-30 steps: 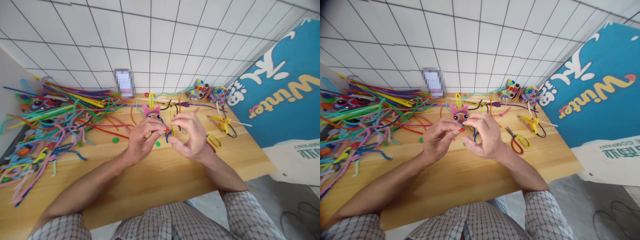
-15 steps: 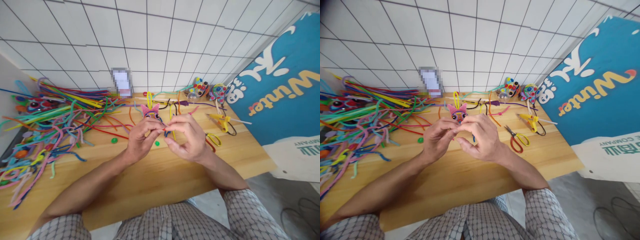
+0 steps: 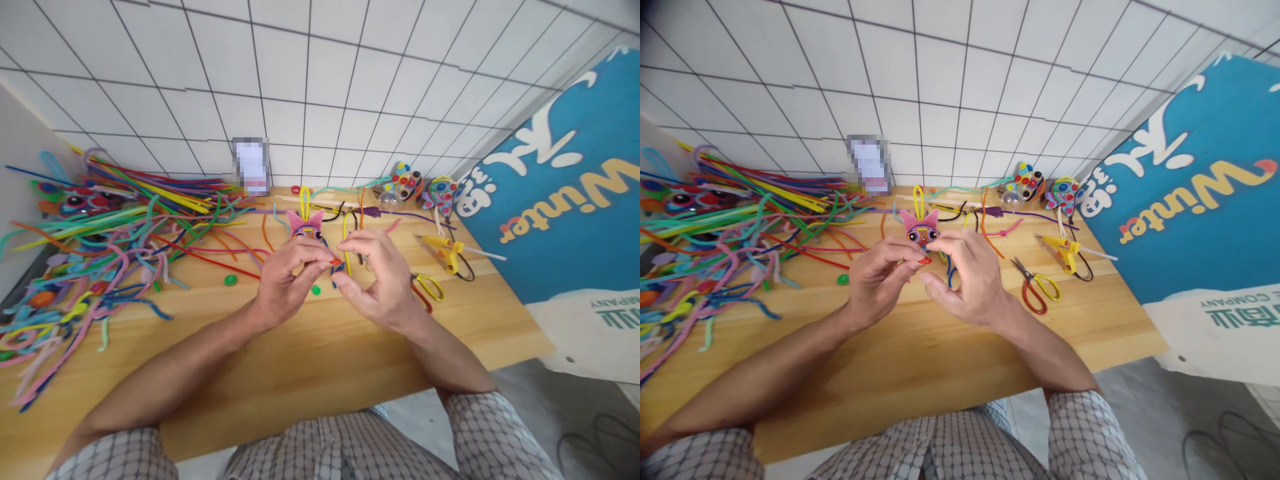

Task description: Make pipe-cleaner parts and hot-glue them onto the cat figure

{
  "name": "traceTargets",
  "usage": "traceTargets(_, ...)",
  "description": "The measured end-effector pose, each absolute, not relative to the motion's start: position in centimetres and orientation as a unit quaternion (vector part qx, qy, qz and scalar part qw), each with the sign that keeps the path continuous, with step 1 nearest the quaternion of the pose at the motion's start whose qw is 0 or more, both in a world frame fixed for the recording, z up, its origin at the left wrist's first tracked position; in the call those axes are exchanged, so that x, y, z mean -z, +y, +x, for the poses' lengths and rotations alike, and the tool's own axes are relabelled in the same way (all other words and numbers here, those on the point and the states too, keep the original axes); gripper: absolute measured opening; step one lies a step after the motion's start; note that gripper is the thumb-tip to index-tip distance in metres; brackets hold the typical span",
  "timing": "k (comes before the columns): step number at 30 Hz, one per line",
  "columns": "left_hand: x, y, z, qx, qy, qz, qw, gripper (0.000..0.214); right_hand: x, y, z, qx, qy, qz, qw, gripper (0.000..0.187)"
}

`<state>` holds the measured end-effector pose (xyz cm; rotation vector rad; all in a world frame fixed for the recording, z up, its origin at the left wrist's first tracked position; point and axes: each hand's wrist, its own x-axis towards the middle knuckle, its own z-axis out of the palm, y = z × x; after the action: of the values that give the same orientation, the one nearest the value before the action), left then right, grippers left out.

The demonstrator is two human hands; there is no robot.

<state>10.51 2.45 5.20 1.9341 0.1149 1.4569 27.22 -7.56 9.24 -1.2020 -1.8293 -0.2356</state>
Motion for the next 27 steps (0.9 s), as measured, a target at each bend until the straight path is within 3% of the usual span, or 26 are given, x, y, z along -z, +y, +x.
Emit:
traceTargets(17,-5.30,2.51,10.62,-0.567,0.051,0.746,0.346,0.008,-9.48,-7.61,27.05,0.041,-0.740,-0.488,0.460,0.018)
traceTargets(27,-5.05,2.51,10.39,-0.558,0.056,0.750,0.351,0.009,-9.29,-7.69,27.13,0.023,-0.720,-0.508,0.473,0.030)
